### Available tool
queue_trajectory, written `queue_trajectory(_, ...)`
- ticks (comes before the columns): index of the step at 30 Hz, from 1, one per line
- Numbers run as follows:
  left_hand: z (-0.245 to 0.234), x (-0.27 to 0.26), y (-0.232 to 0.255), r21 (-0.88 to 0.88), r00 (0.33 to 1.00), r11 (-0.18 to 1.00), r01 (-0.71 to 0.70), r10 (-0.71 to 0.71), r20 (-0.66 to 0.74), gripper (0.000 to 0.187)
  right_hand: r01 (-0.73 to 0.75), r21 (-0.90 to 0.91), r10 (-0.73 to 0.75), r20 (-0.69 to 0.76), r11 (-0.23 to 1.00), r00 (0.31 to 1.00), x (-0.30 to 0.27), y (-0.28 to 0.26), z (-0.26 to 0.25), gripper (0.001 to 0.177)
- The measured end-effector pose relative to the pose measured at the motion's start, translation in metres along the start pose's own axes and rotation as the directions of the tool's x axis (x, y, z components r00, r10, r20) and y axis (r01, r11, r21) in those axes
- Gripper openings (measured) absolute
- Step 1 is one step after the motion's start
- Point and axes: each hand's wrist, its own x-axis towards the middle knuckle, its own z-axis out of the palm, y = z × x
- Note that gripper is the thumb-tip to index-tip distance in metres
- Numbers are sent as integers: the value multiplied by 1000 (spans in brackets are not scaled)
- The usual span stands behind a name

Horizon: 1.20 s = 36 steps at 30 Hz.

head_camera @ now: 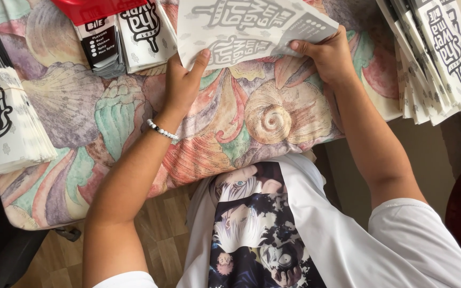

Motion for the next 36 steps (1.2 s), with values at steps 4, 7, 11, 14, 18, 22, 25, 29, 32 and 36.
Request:
queue_trajectory(4,0,0,-7,-16,998,998,-68,68,-8,34,-23,-2,23,-44,1000,999,0,-4,4,37)
queue_trajectory(7,1,-1,-5,-32,996,995,-92,91,-5,34,-25,-39,22,-71,999,997,0,-8,3,36)
queue_trajectory(11,0,0,-1,52,996,995,-81,80,25,36,-10,-69,7,-39,998,999,-1,-7,-2,37)
queue_trajectory(14,0,1,-10,39,998,998,-45,44,46,38,-94,-26,92,-70,995,993,1,-13,1,38)
queue_trajectory(18,-1,2,-12,5,998,999,-32,32,44,36,110,-34,-114,-140,993,984,9,-27,-4,64)
queue_trajectory(22,-3,2,-7,33,999,999,-17,15,47,35,526,-554,-635,-7,646,772,29,-81,24,38)
queue_trajectory(25,-3,1,-7,32,998,999,-7,5,63,40,551,-702,-669,142,452,730,43,-95,38,27)
queue_trajectory(29,-3,1,-14,-23,998,1000,-21,22,57,42,566,-724,-632,235,393,739,62,-87,34,14)
queue_trajectory(32,-3,1,-14,36,998,999,-37,36,50,41,592,-687,-586,292,421,756,65,-98,38,7)
queue_trajectory(36,-1,1,-14,-17,998,1000,-24,25,61,40,635,-645,-582,344,424,737,73,-94,35,14)
